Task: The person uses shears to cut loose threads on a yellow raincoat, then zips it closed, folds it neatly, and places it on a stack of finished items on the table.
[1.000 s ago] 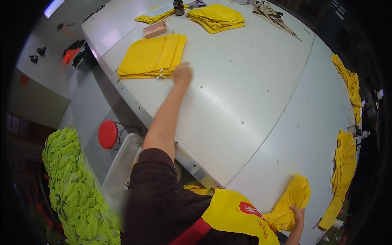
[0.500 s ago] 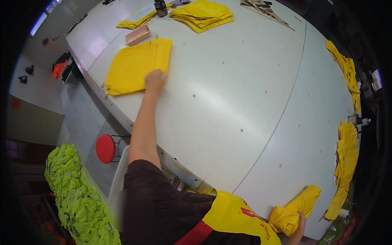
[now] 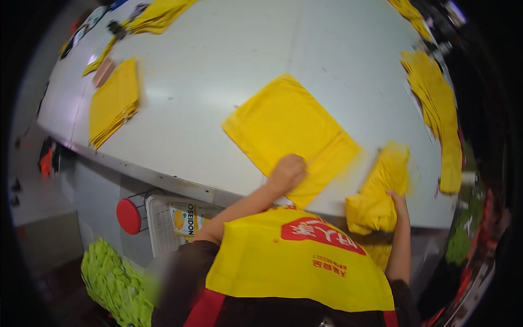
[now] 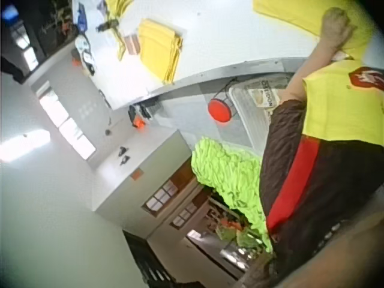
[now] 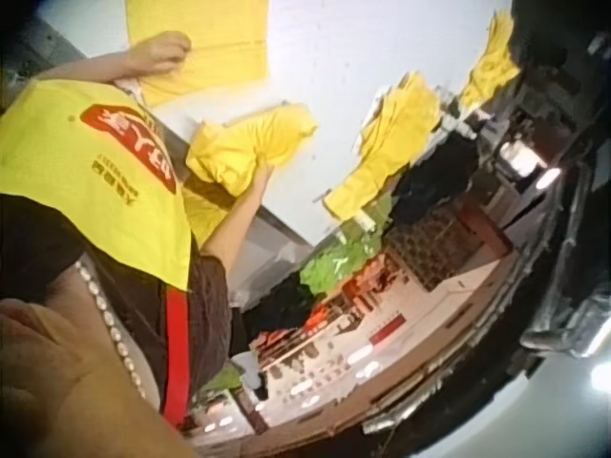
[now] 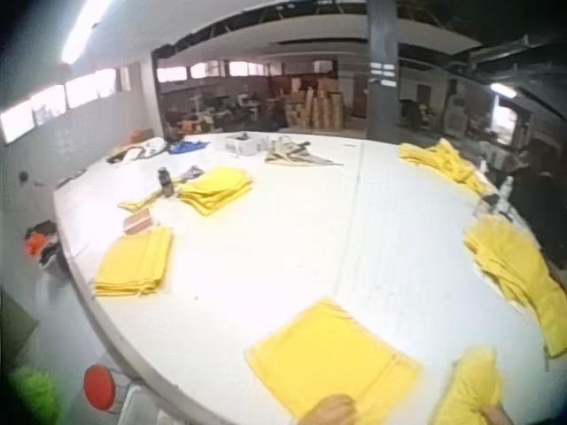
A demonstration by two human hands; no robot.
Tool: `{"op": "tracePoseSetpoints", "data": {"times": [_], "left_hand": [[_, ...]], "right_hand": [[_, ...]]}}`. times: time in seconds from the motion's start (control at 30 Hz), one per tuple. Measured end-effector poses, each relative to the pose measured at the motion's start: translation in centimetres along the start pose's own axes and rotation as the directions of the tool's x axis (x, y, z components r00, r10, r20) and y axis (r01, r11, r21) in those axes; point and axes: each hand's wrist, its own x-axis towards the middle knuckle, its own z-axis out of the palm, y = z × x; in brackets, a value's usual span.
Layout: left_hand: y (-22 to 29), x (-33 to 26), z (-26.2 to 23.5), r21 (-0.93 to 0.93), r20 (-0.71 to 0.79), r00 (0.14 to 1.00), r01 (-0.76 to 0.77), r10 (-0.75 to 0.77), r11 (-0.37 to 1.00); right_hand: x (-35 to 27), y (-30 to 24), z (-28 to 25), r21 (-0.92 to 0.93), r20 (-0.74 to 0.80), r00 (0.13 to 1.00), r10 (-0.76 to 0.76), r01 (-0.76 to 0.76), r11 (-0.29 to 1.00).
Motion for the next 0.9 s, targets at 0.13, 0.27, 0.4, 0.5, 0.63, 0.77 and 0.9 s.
{"op": "tracePoseSetpoints", "data": {"times": [0.13, 0.27, 0.4, 0.5, 0.63, 0.77, 0.9], "left_hand": [[2.3, 0.8, -1.4, 0.243, 0.035, 0.995, 0.082, -0.094, 0.966], [3.0, 1.4, -1.1, 0.285, 0.075, 0.988, 0.105, -0.132, 0.953], [2.8, 0.8, -0.6, 0.230, 0.045, 0.981, 0.173, -0.188, 0.958], [2.8, 0.5, -0.7, 0.202, 0.030, 0.978, 0.199, -0.209, 0.959], [3.3, 0.6, -0.4, 0.304, 0.004, 0.993, 0.109, -0.115, 0.947], [1.8, 0.4, 0.7, 0.466, 0.030, 0.988, 0.119, -0.150, 0.877], [1.4, 1.9, -0.6, 0.056, -0.207, 0.865, 0.478, -0.458, 0.877]], "right_hand": [[0.0, -1.8, 0.5, -0.085, 0.088, 0.994, -0.064, 0.072, 0.994], [-0.5, -4.4, 2.6, -0.102, 0.209, 0.977, -0.040, 0.063, 0.993], [-0.6, -6.9, 4.3, -0.181, 0.376, 0.924, -0.068, 0.146, 0.973], [-0.3, -8.6, 5.7, -0.209, 0.462, 0.878, -0.121, 0.240, 0.948], [0.6, -11.1, 8.3, -0.275, 0.531, 0.842, -0.098, 0.281, 0.919], [0.7, -13.7, 11.2, -0.433, 0.585, 0.810, -0.048, 0.362, 0.825], [0.8, -14.8, 13.4, -0.537, 0.760, 0.649, 0.034, 0.598, 0.596]]}}
